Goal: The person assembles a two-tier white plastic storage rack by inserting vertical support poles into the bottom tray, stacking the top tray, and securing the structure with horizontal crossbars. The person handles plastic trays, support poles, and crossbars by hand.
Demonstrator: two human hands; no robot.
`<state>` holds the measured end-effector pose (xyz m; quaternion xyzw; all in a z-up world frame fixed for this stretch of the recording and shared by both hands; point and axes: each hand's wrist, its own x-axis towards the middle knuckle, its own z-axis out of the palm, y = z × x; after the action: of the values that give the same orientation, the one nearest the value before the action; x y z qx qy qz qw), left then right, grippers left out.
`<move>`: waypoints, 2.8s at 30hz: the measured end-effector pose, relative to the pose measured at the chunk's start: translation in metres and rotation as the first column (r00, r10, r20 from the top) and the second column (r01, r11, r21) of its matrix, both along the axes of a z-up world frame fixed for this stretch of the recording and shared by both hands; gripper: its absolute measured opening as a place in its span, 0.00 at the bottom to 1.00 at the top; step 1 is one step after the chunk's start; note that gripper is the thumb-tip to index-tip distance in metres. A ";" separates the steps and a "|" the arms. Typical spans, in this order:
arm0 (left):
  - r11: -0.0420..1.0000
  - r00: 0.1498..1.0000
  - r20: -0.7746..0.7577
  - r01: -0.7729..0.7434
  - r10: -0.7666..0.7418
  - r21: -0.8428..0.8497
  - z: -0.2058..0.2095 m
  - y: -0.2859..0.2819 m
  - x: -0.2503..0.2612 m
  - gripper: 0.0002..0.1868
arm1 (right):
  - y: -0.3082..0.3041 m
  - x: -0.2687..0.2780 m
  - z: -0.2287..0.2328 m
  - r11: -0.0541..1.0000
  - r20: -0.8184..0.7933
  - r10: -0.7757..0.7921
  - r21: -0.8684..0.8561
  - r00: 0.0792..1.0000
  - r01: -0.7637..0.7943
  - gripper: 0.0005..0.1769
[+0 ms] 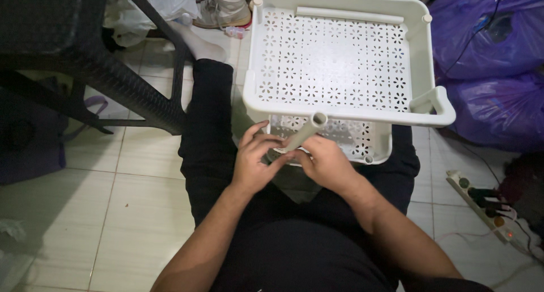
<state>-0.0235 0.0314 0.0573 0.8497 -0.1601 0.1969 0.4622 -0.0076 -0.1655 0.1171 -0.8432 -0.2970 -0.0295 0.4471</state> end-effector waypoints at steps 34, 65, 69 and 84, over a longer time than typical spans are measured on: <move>0.998 1.000 0.005 0.002 -0.002 -0.058 -0.001 -0.002 0.003 0.12 | -0.042 0.006 0.084 0.934 -0.312 0.055 -0.320 0.948 -0.159 0.20; 1.000 1.000 -0.007 0.008 -0.008 -0.029 0.001 -0.002 0.005 0.13 | -0.159 0.282 0.009 0.480 0.263 -0.149 -0.824 0.953 0.302 0.32; 1.000 1.000 -0.019 0.011 -0.011 -0.009 0.003 -0.001 0.005 0.13 | -0.152 0.288 0.011 0.462 0.274 -0.148 -0.831 0.950 0.311 0.27; 0.999 0.997 0.077 0.011 -0.014 0.048 0.003 -0.003 0.000 0.15 | -0.145 0.250 0.048 0.405 0.033 -0.230 -0.906 0.973 0.127 0.13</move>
<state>-0.0231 0.0287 0.0600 0.8512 -0.1877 0.2226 0.4367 0.2428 -0.3108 0.1649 -0.9778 -0.1527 0.1272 -0.0660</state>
